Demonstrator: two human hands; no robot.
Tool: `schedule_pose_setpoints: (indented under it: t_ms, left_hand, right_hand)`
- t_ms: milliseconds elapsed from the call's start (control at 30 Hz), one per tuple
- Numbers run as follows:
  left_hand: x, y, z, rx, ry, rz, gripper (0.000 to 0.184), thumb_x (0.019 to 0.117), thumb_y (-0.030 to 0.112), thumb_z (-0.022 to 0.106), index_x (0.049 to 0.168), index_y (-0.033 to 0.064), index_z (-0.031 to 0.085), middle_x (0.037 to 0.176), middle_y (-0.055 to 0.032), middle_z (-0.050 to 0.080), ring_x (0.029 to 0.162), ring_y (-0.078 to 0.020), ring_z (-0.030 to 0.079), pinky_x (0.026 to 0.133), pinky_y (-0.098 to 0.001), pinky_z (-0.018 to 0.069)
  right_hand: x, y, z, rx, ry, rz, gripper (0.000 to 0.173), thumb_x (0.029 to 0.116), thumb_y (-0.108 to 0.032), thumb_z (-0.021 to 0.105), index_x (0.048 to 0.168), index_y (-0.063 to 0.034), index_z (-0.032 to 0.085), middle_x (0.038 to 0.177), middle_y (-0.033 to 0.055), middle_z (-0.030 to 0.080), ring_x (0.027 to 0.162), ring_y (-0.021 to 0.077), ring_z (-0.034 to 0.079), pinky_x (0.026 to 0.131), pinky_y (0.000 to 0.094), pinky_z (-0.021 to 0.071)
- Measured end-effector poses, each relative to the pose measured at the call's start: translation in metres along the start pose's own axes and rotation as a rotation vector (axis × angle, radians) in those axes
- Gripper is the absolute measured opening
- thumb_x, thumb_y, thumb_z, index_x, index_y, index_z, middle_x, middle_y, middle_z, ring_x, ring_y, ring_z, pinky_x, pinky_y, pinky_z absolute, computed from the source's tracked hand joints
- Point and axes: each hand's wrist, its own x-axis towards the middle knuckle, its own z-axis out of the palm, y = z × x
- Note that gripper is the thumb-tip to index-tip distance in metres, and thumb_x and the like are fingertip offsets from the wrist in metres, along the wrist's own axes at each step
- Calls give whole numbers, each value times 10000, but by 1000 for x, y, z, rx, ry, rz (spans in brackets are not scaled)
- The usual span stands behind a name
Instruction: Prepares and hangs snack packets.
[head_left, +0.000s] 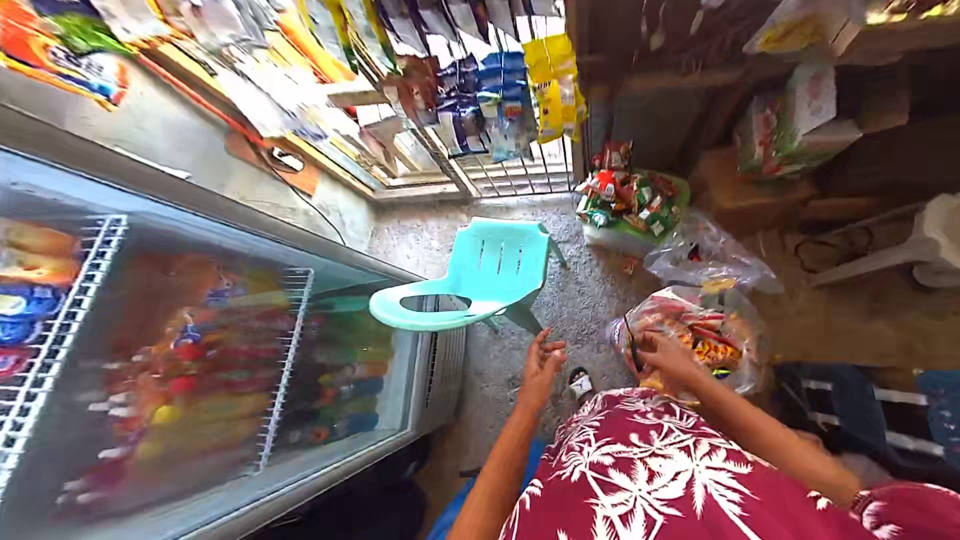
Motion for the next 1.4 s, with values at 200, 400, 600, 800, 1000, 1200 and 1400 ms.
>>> schedule_pose_setpoints:
  t_ms: [200, 400, 600, 800, 1000, 1200, 1400]
  left_hand:
    - [59, -7, -33, 158, -33, -146, 446, 1056, 98, 414, 1470, -69, 420, 1315, -230, 596, 1091, -236, 653, 934, -380, 538]
    - [157, 8, -15, 304, -353, -275, 420, 1058, 113, 439, 1447, -45, 466, 1339, -212, 599, 1099, -228, 658, 955, -381, 535]
    - [287, 23, 10, 370, -356, -365, 403, 1083, 132, 439, 1438, -55, 480, 1347, -236, 591, 1117, -258, 649, 973, -393, 519]
    - [421, -1, 45, 234, -256, -507, 402, 1111, 168, 400, 1458, -27, 458, 1360, -242, 592, 1163, -311, 633, 982, -457, 504]
    - [543, -61, 100, 18, -62, -674, 433, 1115, 207, 392, 1472, -36, 417, 1403, -250, 536, 1160, -285, 602, 964, -416, 490]
    - [636, -131, 149, -118, 15, -798, 637, 1043, 306, 597, 1538, -4, 342, 1539, -238, 423, 1337, -357, 509, 1062, -492, 468]
    - [660, -129, 164, 8, 66, -862, 515, 1053, 306, 580, 1417, -44, 477, 1377, -216, 573, 1155, -294, 614, 945, -451, 516]
  right_hand:
    - [56, -8, 0, 46, 59, 129, 242, 1008, -170, 661, 1133, 25, 593, 874, 50, 659, 676, 90, 632, 616, 253, 543]
    - [117, 10, -31, 125, 173, 227, 284, 1024, -217, 643, 1149, 35, 599, 912, 73, 660, 703, 96, 633, 647, 266, 546]
    - [189, 15, -91, 200, 291, 421, 391, 1061, -286, 580, 1278, 38, 555, 1006, 126, 655, 785, 158, 644, 706, 328, 553]
    - [232, 7, -128, 200, 372, 482, 298, 1014, -225, 666, 1165, 28, 620, 850, 68, 686, 636, 101, 635, 581, 267, 536]
    - [263, 34, -115, 443, 477, 456, 256, 1076, -181, 527, 1174, 49, 578, 838, 60, 678, 656, 89, 638, 592, 246, 535]
    - [281, 61, -102, 525, 529, 543, 187, 1060, -144, 546, 1098, 36, 580, 837, 59, 686, 666, 87, 658, 588, 228, 543]
    - [285, 72, -98, 603, 574, 585, 149, 1066, -126, 523, 1066, 17, 564, 820, 54, 700, 628, 78, 659, 538, 207, 527]
